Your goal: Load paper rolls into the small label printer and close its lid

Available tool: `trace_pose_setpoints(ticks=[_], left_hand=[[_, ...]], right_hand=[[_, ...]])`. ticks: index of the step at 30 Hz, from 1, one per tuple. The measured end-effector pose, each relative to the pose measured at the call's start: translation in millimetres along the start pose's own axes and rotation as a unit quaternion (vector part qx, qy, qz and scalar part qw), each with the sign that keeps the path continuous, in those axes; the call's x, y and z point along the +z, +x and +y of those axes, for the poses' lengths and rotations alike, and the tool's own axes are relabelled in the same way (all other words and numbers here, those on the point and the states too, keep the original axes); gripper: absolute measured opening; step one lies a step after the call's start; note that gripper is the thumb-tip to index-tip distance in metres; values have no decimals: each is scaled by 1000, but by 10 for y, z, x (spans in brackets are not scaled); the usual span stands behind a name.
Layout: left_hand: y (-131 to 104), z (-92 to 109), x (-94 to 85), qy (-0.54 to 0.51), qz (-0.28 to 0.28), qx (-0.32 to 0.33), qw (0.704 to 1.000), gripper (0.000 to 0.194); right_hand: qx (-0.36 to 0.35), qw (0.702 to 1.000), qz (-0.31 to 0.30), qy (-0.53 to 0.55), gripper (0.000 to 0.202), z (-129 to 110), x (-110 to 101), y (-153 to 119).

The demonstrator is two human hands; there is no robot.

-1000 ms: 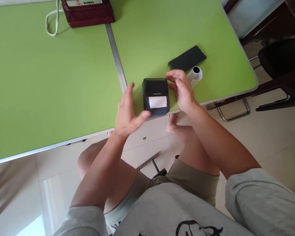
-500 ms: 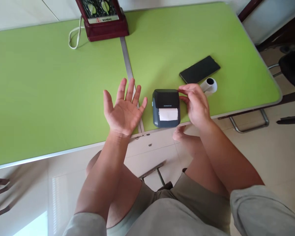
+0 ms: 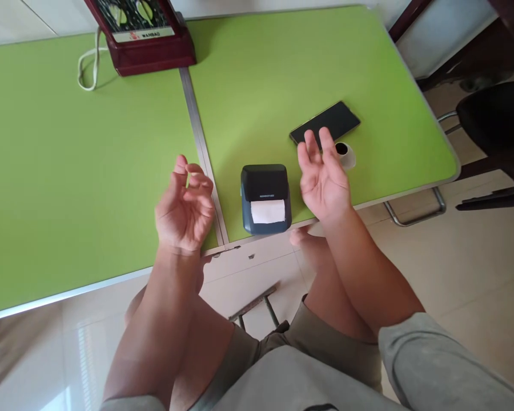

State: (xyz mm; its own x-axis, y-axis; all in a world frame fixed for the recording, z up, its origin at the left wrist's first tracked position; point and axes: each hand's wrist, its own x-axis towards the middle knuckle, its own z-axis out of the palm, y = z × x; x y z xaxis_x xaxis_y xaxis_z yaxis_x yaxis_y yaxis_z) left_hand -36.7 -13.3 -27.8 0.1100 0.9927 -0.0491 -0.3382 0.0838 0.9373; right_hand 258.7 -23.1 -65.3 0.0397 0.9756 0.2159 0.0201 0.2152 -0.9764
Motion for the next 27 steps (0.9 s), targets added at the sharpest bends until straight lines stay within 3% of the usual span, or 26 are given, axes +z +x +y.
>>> trace_pose_setpoints(ticks=[2,6,10,13,17,22,25,27], left_hand=[[43,-27,-52,-123,20,-63,990,28],[36,0,-48,-235,24,-123,964,50],[-30,61,27,-229,-26,-119,966,72],[-45,62,58,-219,-85,-87,968,78],[-10,45,92,-230,-124,-27,965,80],[13,114,148,-235,-49,-57,969,61],[6,151,220,-238,26,-70,968,36],[1,160,274,-211,49,-60,974,32]], right_hand=[[29,999,15,12,49,45,-14,-8],[58,989,-14,134,32,-5,-7,-14],[64,964,-42,256,67,-139,110,-11],[74,961,-1,268,84,-238,210,-17],[57,959,68,269,86,-347,300,-7],[51,910,131,391,70,-437,362,21],[93,913,160,363,49,-499,400,16],[119,924,162,324,35,-532,413,5]])
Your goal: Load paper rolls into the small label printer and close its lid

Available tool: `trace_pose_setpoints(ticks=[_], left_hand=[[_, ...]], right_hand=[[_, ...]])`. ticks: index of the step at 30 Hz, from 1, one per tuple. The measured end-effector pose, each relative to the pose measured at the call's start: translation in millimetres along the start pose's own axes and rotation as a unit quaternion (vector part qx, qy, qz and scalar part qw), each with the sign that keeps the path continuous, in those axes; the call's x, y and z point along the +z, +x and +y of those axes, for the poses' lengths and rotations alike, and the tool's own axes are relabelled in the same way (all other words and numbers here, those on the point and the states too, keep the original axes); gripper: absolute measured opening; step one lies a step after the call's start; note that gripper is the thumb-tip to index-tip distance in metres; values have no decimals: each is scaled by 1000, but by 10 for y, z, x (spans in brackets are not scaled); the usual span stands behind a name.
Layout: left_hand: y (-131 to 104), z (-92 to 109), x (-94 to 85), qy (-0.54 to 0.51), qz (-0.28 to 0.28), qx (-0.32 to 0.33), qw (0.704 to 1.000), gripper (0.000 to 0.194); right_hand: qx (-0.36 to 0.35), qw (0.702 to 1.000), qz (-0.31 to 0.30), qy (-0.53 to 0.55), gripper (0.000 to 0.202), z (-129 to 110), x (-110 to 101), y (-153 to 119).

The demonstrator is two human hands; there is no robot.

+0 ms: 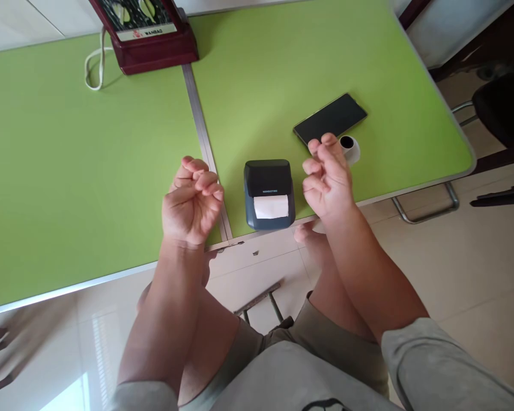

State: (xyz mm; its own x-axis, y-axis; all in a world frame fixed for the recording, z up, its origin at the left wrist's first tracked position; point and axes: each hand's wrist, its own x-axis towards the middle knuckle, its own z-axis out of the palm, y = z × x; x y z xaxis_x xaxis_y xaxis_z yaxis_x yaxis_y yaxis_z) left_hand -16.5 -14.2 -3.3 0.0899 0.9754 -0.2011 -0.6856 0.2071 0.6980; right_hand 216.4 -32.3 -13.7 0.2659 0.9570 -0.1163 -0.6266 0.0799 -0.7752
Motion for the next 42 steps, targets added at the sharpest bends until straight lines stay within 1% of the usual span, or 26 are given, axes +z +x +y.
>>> trace_pose_setpoints(ticks=[1,2,4,7,9,11,14,15,17,18,19,20,22,24,25,26,28,29,30,32,34,35,37,38,40,42], left_hand=[[-4,-6,17,32,-5,7,999,34],[-8,-8,26,61,-10,38,997,33],[-17,6,17,79,-41,80,993,29],[-35,38,-14,53,-96,65,992,38],[-49,31,-3,82,-99,67,990,37],[-63,-6,37,131,-87,68,985,33],[-63,-80,77,192,-68,61,977,49],[-51,-99,67,206,-62,64,974,51],[-7,-122,8,233,-47,80,968,44],[20,-125,-35,249,-41,91,963,37],[45,-123,-80,265,-36,105,958,36],[67,-115,-120,277,-33,110,954,38],[86,-88,-168,288,-9,99,952,32],[75,-62,-159,285,7,73,956,29],[63,-56,-136,283,5,59,957,35],[50,-59,-108,286,-4,49,957,45],[26,-92,-54,313,-30,65,947,67],[17,-119,-38,337,-41,102,935,72],[6,-151,-32,366,-48,142,919,73],[-29,-212,-53,422,-53,196,883,61],[-94,-254,-102,470,-68,222,852,45],[-139,-265,-130,502,-100,239,825,44],[-245,-272,-176,588,-173,222,758,64],[-298,-272,-192,625,-195,214,725,77],[-383,-269,-209,684,-202,181,677,98],[-428,-268,-220,718,-190,156,651,108]], right_hand=[[7,1000,-5,-13,34,-6,-4,-5],[13,1000,-19,-18,34,-10,-21,-1],[23,998,-59,-21,35,-6,-91,30],[35,993,-102,-48,53,18,-209,81],[29,992,-109,-65,67,26,-226,74],[5,993,-85,-81,71,18,-179,31],[-33,994,-34,-100,63,-16,-70,-39],[-40,994,-39,-98,58,-27,-48,-52],[-46,992,-73,-87,50,-40,-42,-57],[-51,990,-87,-96,45,-40,-55,-52],[-57,987,-90,-119,41,-37,-76,-45],[-60,982,-85,-156,38,-31,-100,-38],[-63,969,-59,-232,35,-12,-138,-29],[-54,959,-22,-276,33,11,-147,-28],[-45,959,4,-281,37,23,-140,-30],[-34,959,30,-279,46,34,-127,-32],[-25,956,60,-287,62,51,-98,-40],[-32,950,59,-305,64,56,-86,-46],[-49,940,48,-335,65,60,-77,-53],[-96,908,5,-408,61,65,-68,-71],[-132,875,-34,-464,49,69,-63,-94],[-141,863,-50,-482,42,72,-59,-105],[-144,848,-75,-505,35,76,-49,-127],[-137,844,-82,-512,35,76,-44,-136],[-115,845,-85,-516,36,75,-35,-151],[-97,849,-83,-513,38,72,-34,-159]])
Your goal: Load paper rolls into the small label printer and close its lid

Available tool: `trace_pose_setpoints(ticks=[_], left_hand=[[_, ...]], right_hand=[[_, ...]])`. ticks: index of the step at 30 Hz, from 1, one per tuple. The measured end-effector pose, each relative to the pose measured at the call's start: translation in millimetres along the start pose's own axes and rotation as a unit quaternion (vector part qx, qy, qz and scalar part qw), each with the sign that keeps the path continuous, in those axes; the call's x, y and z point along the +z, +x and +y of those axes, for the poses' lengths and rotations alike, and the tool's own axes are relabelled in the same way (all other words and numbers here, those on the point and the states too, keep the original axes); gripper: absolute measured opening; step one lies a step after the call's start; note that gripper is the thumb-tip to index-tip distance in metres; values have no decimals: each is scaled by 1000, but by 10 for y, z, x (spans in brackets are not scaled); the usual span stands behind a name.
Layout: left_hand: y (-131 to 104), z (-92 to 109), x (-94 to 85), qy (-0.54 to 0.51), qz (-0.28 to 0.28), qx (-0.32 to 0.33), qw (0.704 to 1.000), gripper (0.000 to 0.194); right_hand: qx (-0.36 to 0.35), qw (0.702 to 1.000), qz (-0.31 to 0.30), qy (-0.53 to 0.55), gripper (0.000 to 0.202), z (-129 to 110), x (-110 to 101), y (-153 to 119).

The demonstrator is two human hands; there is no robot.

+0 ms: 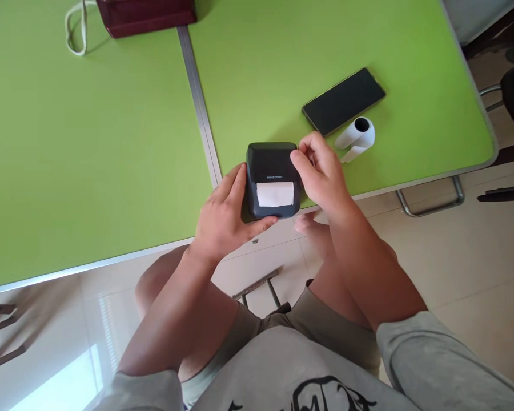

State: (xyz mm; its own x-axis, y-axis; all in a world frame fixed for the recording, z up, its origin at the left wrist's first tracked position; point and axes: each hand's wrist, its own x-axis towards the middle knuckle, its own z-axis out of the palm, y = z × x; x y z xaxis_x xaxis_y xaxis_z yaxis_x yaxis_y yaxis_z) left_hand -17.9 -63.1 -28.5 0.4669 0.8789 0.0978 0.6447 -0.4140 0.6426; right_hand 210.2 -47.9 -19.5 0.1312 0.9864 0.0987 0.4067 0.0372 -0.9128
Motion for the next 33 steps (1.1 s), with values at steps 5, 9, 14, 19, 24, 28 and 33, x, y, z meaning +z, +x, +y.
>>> trace_pose_setpoints(ticks=[5,9,14,19,24,28,33], left_hand=[[-25,-45,7,21,-9,6,1000,111],[-31,-72,26,23,8,9,1000,106],[0,-91,42,13,25,25,999,103],[32,-96,34,10,25,37,999,100],[-7,-104,41,43,30,39,998,100],[-38,-108,43,58,22,39,997,104],[1,-65,23,68,7,-1,998,101]], right_hand=[[15,1000,-14,-19,46,4,-29,14],[16,998,-44,-39,51,0,-69,37],[20,996,-74,-49,49,28,-94,54],[8,996,-77,-41,51,78,-91,68],[8,994,-107,-18,45,130,-133,47],[9,988,-148,37,52,131,-193,10],[-18,998,-59,31,38,-82,-192,-18]])
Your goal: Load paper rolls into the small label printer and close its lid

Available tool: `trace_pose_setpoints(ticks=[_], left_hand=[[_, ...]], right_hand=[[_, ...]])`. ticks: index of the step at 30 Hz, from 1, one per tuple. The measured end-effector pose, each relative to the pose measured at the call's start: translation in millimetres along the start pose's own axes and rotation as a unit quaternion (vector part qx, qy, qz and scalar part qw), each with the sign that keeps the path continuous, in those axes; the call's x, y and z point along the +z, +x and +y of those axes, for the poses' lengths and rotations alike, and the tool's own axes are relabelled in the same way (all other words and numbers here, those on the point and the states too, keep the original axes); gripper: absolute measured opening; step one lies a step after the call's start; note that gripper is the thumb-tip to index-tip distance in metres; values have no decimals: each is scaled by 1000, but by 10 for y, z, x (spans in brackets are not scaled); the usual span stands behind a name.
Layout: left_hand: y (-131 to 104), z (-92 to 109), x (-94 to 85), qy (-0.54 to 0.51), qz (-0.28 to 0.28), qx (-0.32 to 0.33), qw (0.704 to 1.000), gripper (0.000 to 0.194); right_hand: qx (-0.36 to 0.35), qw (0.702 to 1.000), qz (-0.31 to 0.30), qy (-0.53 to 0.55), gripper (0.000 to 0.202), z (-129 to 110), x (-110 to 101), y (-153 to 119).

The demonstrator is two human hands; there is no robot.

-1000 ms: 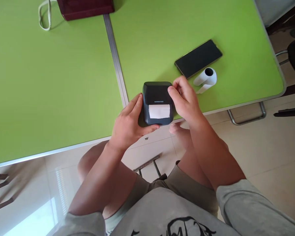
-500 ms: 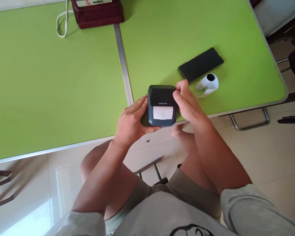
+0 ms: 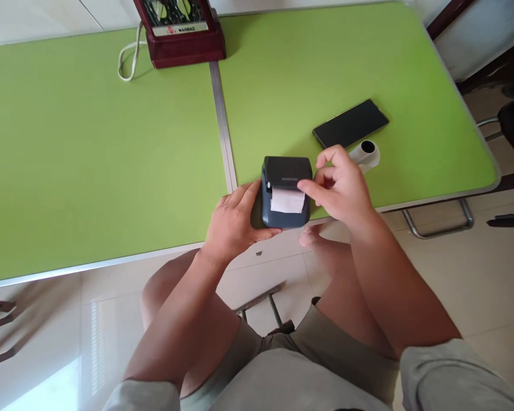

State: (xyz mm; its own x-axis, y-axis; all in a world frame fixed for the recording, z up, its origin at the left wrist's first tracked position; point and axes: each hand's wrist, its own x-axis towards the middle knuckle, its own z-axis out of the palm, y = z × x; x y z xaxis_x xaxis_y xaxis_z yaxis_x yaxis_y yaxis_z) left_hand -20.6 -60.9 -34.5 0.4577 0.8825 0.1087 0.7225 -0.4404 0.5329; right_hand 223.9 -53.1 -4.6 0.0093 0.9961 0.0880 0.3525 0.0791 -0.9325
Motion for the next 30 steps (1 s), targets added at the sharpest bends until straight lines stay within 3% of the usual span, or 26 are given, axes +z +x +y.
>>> trace_pose_setpoints(ticks=[5,8,11,14,18,21,24,27,28,30], left_hand=[[28,7,6,13,-8,-3,1000,101],[21,2,12,11,-10,2,1000,100],[14,1,10,8,-12,9,1000,99],[12,-1,12,5,-9,16,1000,97],[15,-2,19,6,-12,21,1000,98],[19,4,16,4,-15,20,1000,98],[29,11,7,4,-19,17,1000,100],[39,9,-1,3,-23,16,1000,101],[41,6,-2,2,-23,17,1000,101],[42,0,-6,-1,-22,19,1000,100]], right_hand=[[-39,995,90,8,28,-169,107,24],[-70,990,98,-74,23,-218,125,42],[-73,971,28,-227,11,-275,84,115],[-63,931,-71,-353,6,-327,54,259],[-42,885,-179,-428,23,-416,77,492],[-14,879,-205,-431,24,-533,35,577],[-16,929,-173,-326,29,-597,-104,488],[11,997,-42,-56,32,-488,-211,248],[31,998,7,54,30,-419,-218,155],[71,971,68,217,30,-267,-199,-17]])
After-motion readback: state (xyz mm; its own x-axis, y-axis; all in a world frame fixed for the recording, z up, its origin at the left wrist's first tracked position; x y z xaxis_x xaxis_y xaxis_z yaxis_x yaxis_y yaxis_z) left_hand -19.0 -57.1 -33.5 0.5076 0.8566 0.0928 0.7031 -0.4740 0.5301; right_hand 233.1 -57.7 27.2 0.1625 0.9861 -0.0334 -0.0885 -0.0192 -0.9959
